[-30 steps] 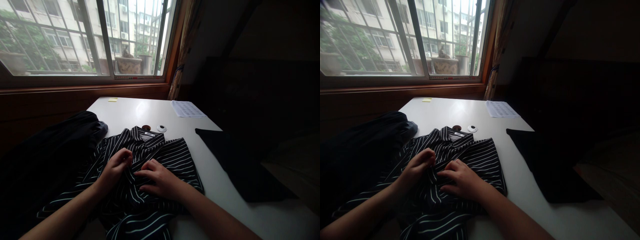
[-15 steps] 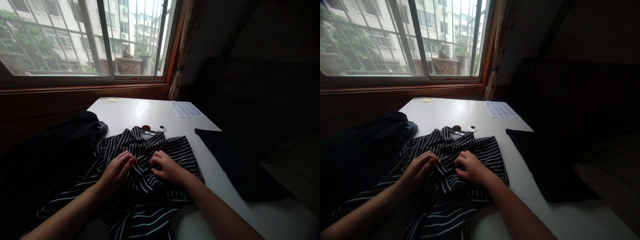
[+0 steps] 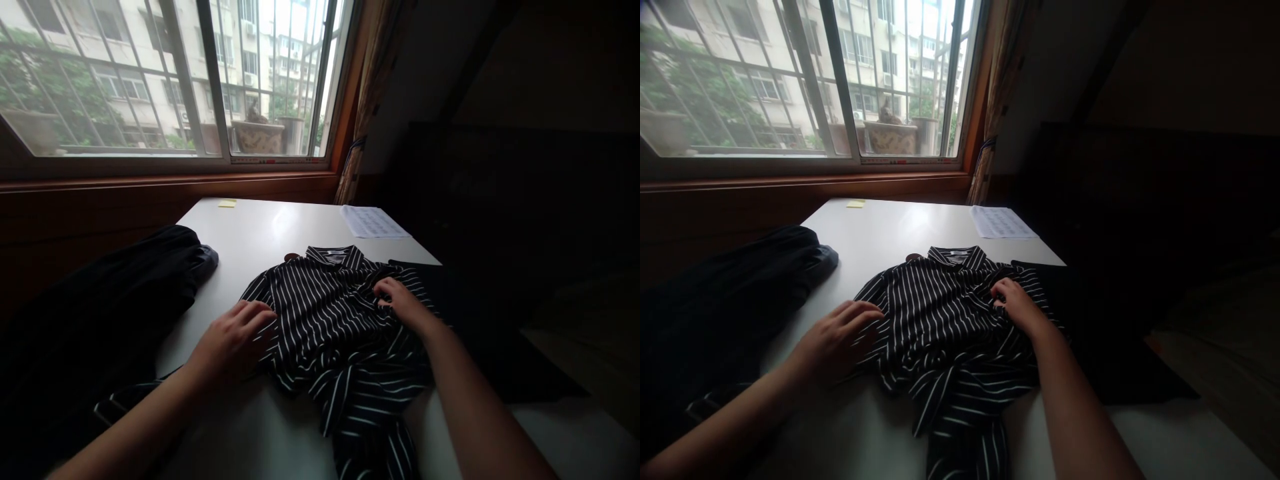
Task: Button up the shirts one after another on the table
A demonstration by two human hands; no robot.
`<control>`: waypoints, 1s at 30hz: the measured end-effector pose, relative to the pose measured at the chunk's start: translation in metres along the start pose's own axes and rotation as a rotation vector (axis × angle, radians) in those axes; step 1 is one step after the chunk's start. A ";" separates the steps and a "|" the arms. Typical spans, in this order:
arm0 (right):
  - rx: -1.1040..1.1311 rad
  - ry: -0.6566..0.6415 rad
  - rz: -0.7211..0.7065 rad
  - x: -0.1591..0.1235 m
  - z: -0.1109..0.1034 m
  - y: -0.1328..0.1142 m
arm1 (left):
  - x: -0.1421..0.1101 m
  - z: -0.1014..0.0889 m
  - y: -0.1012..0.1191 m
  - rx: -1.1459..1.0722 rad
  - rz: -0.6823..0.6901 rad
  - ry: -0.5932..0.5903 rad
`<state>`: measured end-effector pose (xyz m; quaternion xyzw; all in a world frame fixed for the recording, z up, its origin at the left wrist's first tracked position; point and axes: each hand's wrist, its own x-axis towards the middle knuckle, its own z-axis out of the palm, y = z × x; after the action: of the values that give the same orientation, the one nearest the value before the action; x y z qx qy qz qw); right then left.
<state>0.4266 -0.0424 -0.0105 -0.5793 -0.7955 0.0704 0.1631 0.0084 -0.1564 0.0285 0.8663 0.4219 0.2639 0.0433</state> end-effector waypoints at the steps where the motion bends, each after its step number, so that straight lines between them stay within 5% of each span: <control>1: -0.028 0.014 0.033 0.000 0.000 0.003 | 0.000 -0.003 -0.008 0.038 -0.066 0.022; 4: -0.110 0.055 0.119 -0.002 0.000 0.004 | -0.005 -0.011 -0.034 0.122 -0.243 0.013; 10: -0.209 0.148 0.179 -0.005 -0.006 -0.007 | -0.016 -0.014 -0.061 -0.120 -0.434 -0.308; 13: -0.220 0.219 0.168 -0.003 -0.010 -0.021 | -0.012 -0.010 -0.054 -0.220 -0.414 -0.415; 17: -0.068 0.276 -0.082 -0.004 -0.009 -0.067 | -0.004 -0.004 -0.034 -0.299 -0.228 -0.295; 20: 0.204 0.072 -0.416 -0.015 0.001 -0.117 | -0.001 -0.007 -0.015 -0.420 -0.100 -0.271; 24: 0.232 -0.186 -0.576 -0.030 0.017 -0.165 | 0.001 -0.021 0.002 -0.616 -0.025 -0.477; 30: 0.181 -0.313 -0.535 -0.031 0.019 -0.167 | 0.004 -0.026 -0.018 -0.725 -0.360 -0.479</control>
<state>0.2790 -0.1234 0.0164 -0.3147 -0.9256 0.1840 0.1024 -0.0158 -0.1458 0.0473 0.7448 0.4244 0.1751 0.4844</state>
